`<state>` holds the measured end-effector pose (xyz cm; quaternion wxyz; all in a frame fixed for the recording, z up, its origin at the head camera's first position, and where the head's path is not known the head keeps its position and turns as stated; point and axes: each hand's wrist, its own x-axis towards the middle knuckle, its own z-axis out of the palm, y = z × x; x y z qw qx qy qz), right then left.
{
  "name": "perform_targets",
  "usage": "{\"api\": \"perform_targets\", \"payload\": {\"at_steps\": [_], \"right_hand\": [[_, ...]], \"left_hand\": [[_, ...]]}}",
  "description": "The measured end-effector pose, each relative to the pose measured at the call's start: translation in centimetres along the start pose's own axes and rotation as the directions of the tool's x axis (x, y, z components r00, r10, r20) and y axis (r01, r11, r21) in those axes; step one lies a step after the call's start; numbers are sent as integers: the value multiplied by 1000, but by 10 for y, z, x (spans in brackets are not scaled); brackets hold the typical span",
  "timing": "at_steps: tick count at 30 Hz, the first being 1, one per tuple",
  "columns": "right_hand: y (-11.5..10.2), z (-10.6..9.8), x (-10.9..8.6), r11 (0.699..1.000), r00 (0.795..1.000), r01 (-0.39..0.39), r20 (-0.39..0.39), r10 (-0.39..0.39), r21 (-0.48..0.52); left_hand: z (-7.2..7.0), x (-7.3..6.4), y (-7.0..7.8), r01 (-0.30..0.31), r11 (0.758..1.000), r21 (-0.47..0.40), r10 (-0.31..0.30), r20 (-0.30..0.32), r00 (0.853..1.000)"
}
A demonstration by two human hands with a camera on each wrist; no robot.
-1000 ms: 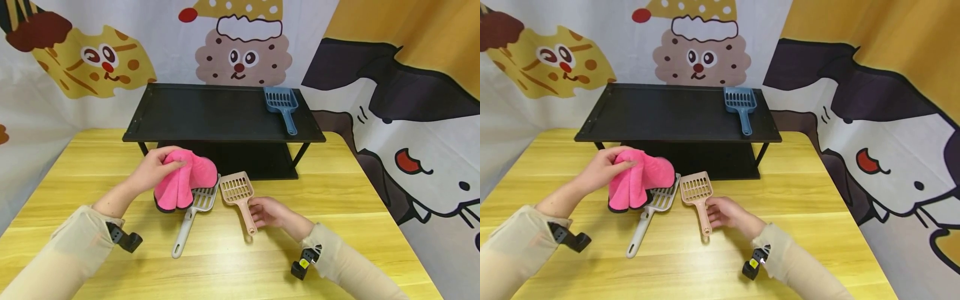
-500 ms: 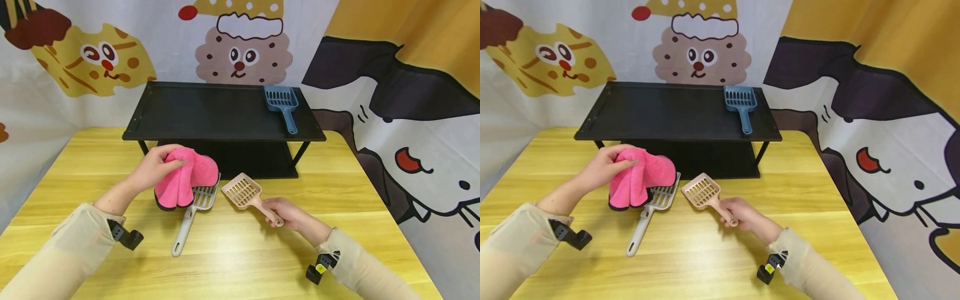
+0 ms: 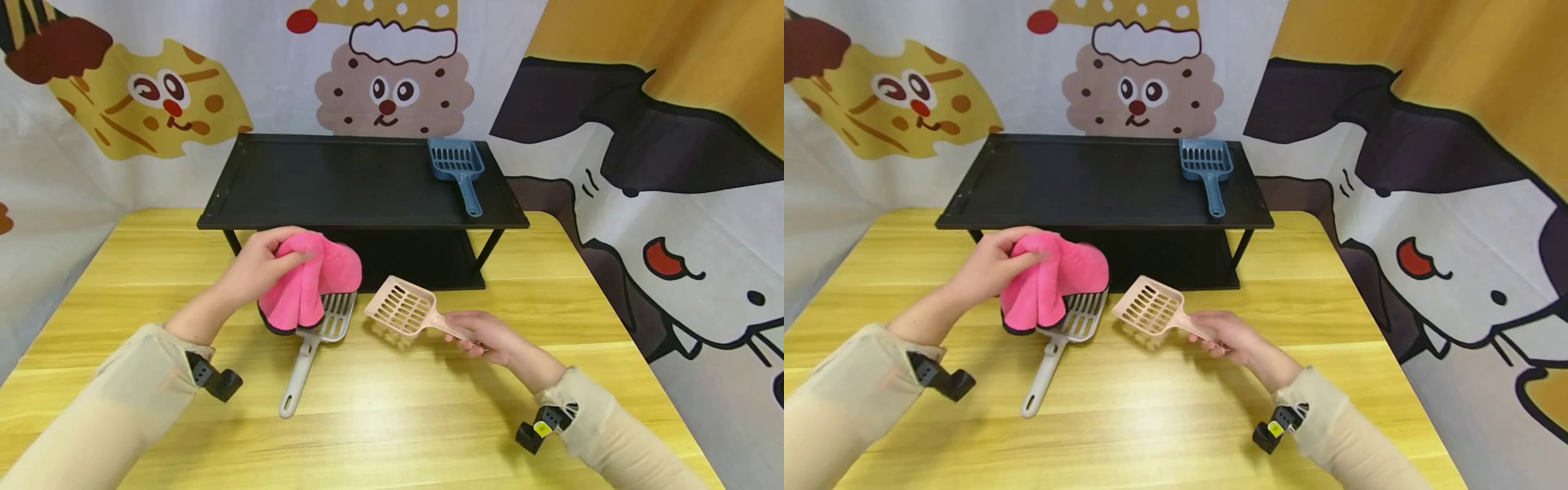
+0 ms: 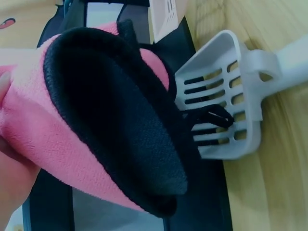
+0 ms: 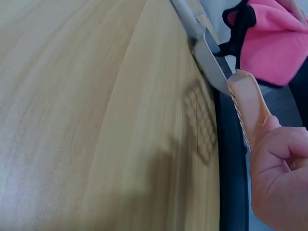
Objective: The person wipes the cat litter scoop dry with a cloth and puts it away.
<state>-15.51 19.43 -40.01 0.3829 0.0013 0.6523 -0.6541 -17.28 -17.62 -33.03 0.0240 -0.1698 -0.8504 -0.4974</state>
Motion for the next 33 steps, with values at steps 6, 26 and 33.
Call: {"api": "perform_targets", "payload": {"at_steps": [6, 26, 33], "right_hand": [[-4, 7, -1, 999, 1000, 14, 0, -14, -38], [-20, 45, 3, 998, 995, 65, 71, -65, 5], [-22, 40, 2, 988, 990, 29, 129, -48, 150]], "left_hand": [[25, 14, 11, -79, 997, 23, 79, 14, 997], [95, 22, 12, -90, 989, 119, 25, 463, 886], [78, 20, 16, -130, 984, 122, 19, 654, 756]]}}
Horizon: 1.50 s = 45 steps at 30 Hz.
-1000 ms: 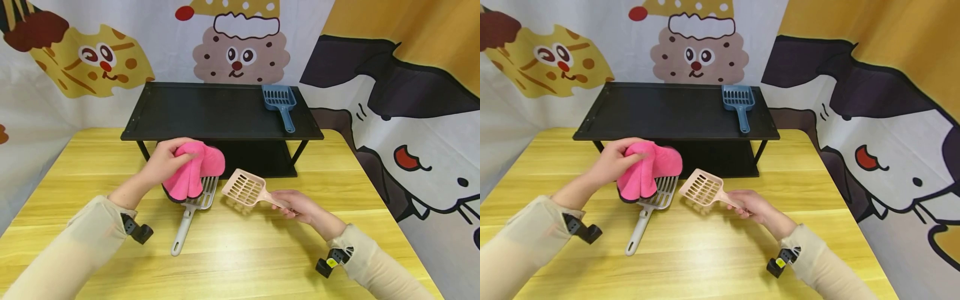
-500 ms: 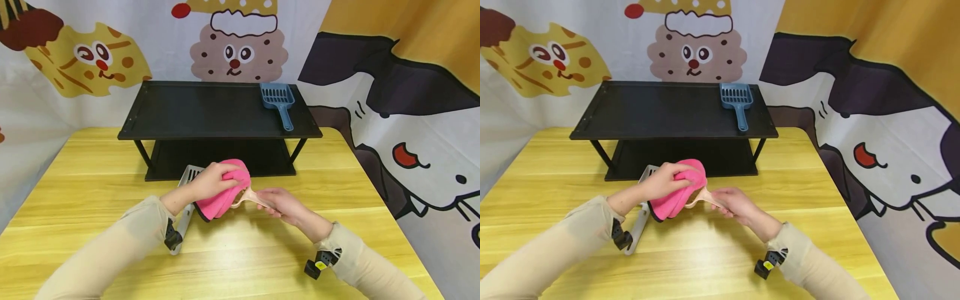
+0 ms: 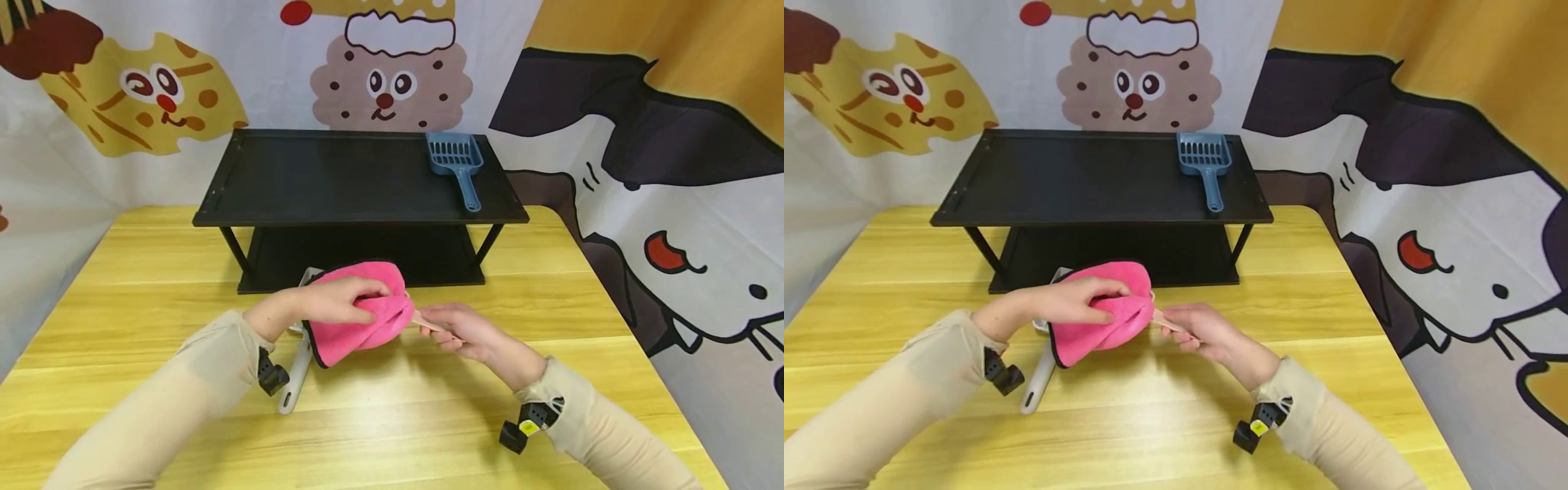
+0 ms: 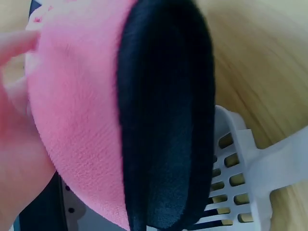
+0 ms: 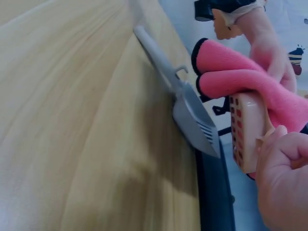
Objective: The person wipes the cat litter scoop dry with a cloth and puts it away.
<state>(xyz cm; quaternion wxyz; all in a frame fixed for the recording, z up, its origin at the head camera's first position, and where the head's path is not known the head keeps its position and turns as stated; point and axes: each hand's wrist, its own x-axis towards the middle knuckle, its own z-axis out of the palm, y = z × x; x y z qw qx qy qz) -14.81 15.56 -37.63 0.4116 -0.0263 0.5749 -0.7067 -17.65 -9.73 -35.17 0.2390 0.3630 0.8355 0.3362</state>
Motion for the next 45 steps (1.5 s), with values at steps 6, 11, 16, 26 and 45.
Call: {"api": "perform_targets", "payload": {"at_steps": [6, 11, 16, 26, 45], "right_hand": [[-7, -1, -3, 999, 999, 15, -33, -13, 34], [-13, -1, -6, 998, 999, 44, -34, -42, 53], [-15, -1, -9, 998, 998, 53, -24, -52, 21], [-22, -2, -17, 990, 990, 134, -43, -136, -46], [-27, -10, -8, 754, 934, 58, -231, -272, -654]], "left_hand": [[4, -2, 1, -44, 992, 119, 53, -74, 996], [3, -9, 6, -93, 971, 218, 122, -121, 985], [4, -14, 7, -148, 931, 334, 212, -165, 963], [1, -20, -3, -192, 876, 442, 350, -309, 884], [-12, -25, 3, -145, 871, 469, 381, -460, 802]]}}
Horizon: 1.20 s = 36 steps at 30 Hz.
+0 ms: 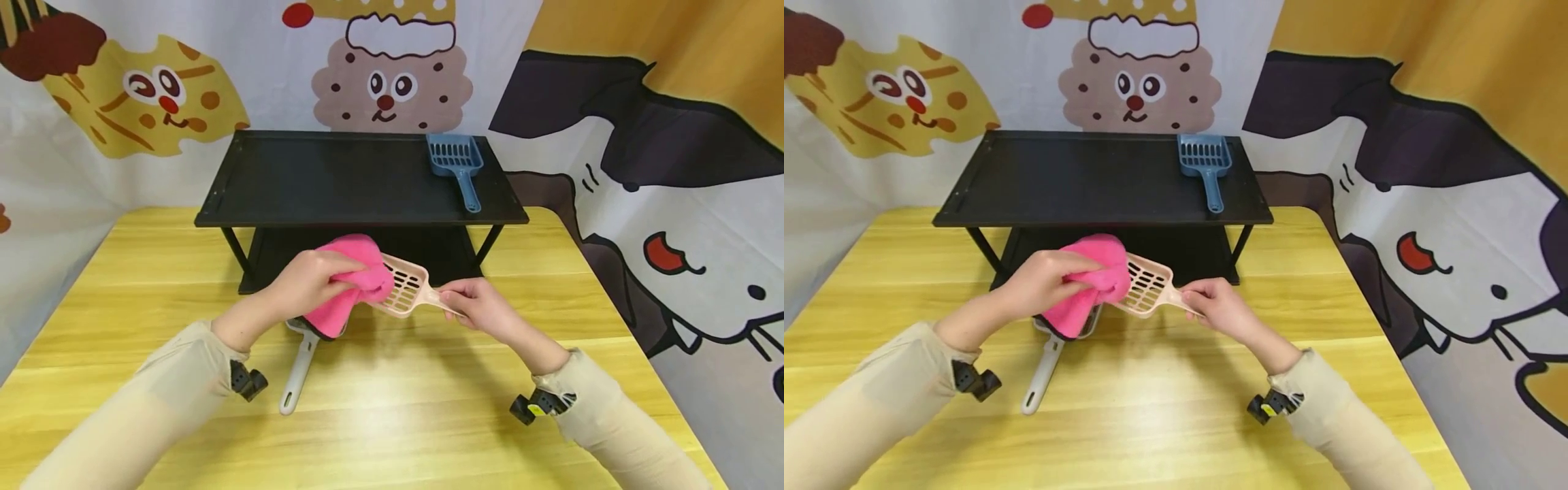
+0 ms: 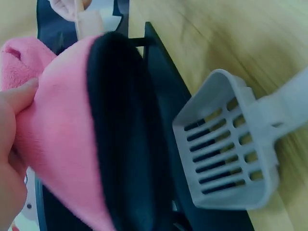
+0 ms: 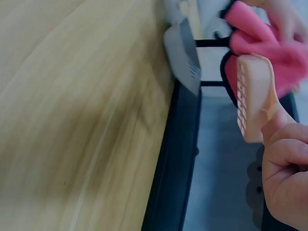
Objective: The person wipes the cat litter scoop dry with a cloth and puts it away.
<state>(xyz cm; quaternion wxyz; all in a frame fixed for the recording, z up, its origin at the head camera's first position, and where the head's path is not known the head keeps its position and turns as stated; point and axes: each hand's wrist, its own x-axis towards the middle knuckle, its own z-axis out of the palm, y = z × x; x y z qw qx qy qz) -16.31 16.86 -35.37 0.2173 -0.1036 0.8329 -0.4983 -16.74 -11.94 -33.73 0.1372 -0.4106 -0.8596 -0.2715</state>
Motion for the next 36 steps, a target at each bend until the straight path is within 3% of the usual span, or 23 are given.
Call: {"api": "perform_targets", "payload": {"at_steps": [4, 7, 11, 14, 18, 24, 29, 36], "right_hand": [[-4, 9, 6, 993, 998, 54, -14, -56, -101], [-8, 17, 9, 982, 995, 92, -28, -98, -167], [-9, 25, 9, 942, 986, 161, 3, -167, -295], [-11, 29, 9, 915, 975, 218, 29, -222, -339], [-14, 32, 7, 912, 967, 244, 13, -254, -330], [-15, 34, 2, 911, 963, 263, 31, -268, -317], [-13, 29, -2, 927, 967, 252, 29, -254, -277], [-10, 21, -11, 931, 972, 236, 46, -232, -279]], "left_hand": [[9, 14, -2, -4, 997, 78, 1, 39, 999], [16, 17, -6, 21, 994, 109, -27, 56, 998], [21, 14, -9, 85, 990, 108, -88, 23, 996], [24, 16, -9, 101, 990, 99, -105, 46, 993], [26, 22, -7, 123, 987, 100, -135, 125, 983], [23, 28, -7, 174, 972, 158, -207, 229, 951], [15, 27, -11, 218, 961, 168, -254, 240, 937], [5, 18, -16, 265, 958, 108, -285, 251, 925]]}}
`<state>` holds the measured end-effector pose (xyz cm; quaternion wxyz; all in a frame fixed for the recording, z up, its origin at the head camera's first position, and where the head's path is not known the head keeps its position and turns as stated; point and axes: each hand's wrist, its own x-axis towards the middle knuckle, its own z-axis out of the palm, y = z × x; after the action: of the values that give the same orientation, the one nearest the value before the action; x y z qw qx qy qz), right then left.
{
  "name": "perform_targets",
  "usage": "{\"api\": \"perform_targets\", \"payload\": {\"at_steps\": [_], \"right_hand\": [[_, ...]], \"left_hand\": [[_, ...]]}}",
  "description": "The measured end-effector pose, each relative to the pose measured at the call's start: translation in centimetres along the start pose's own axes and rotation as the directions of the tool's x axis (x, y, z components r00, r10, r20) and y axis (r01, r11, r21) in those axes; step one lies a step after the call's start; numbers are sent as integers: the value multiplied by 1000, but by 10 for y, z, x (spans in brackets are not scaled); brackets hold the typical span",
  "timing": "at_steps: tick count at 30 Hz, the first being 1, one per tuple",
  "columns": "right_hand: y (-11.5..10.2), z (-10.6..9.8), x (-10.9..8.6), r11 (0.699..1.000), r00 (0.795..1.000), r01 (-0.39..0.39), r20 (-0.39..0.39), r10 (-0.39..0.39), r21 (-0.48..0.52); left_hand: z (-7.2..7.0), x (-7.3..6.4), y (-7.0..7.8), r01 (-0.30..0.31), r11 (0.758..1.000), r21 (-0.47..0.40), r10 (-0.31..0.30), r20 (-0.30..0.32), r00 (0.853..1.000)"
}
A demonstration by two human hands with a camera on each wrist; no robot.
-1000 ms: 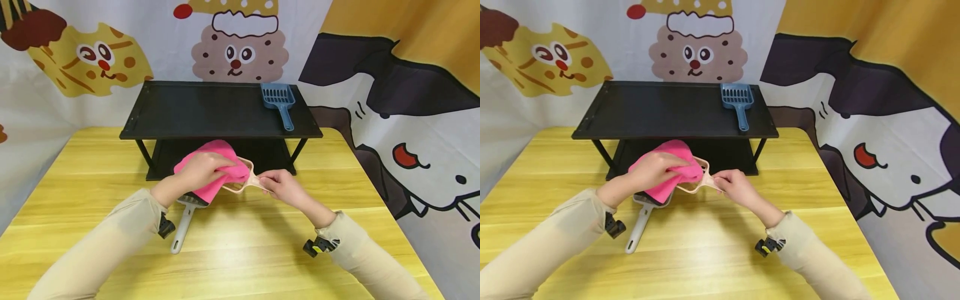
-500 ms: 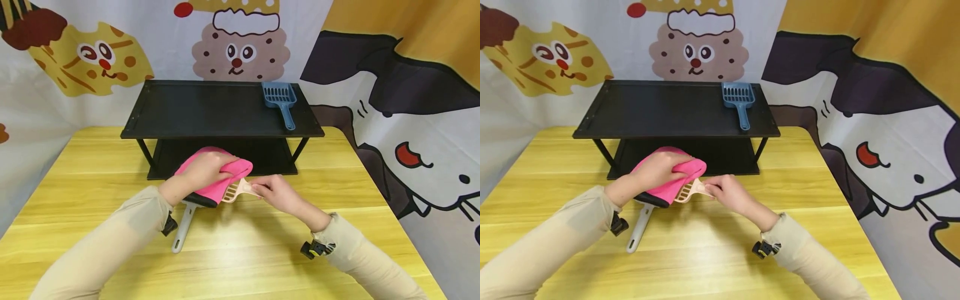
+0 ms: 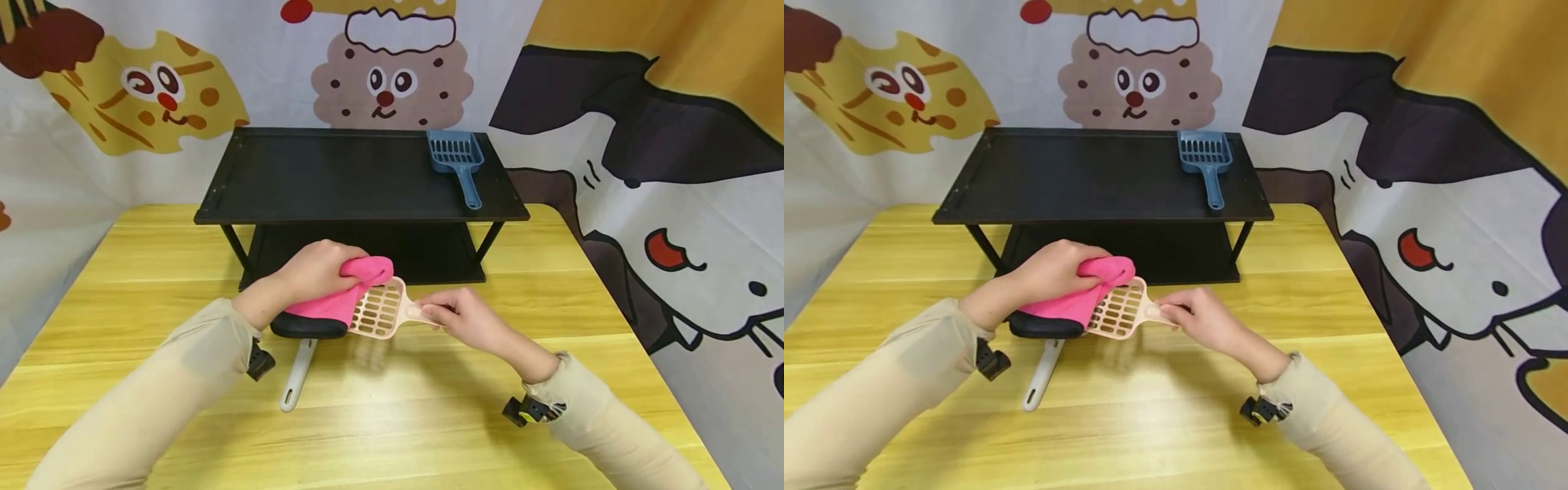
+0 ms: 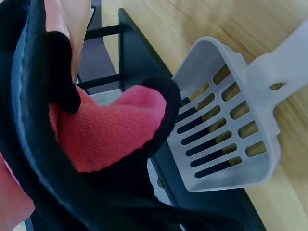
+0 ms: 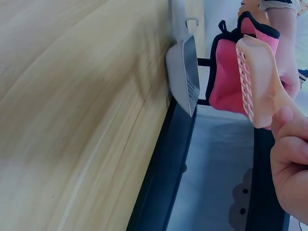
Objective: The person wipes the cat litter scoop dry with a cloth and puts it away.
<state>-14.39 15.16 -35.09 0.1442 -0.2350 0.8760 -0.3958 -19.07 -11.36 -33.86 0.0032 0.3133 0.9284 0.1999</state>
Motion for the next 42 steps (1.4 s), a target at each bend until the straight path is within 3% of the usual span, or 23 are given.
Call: {"api": "perform_targets", "payload": {"at_steps": [8, 12, 17, 20, 26, 32, 37, 42], "right_hand": [[3, -6, -3, 997, 998, -58, 30, 56, 57], [12, -11, -4, 982, 996, -83, 58, 74, 172], [28, -17, -2, 911, 985, -172, 75, 155, 374], [34, -18, 1, 857, 979, -204, 88, 185, 473], [39, -15, 8, 745, 969, -240, 111, 219, 623], [23, 1, 15, 636, 956, -268, 116, 271, 723], [8, 16, 17, 597, 946, -294, 140, 291, 746], [2, 20, 15, 619, 952, -282, 133, 277, 733]], "left_hand": [[-9, -8, -5, 34, 997, -71, -39, -63, 997], [-13, -11, -11, 63, 993, -96, -74, -113, 991], [-12, -20, -22, 113, 982, -149, -136, -150, 979], [-10, -25, -24, 110, 977, -184, -140, -160, 977], [-7, -24, -15, 76, 966, -245, -130, -213, 968], [4, -15, 1, 109, 952, -287, -189, -269, 944], [15, -8, 13, 158, 961, -226, -220, -286, 933], [17, -7, 13, 192, 961, -198, -247, -311, 918]]}}
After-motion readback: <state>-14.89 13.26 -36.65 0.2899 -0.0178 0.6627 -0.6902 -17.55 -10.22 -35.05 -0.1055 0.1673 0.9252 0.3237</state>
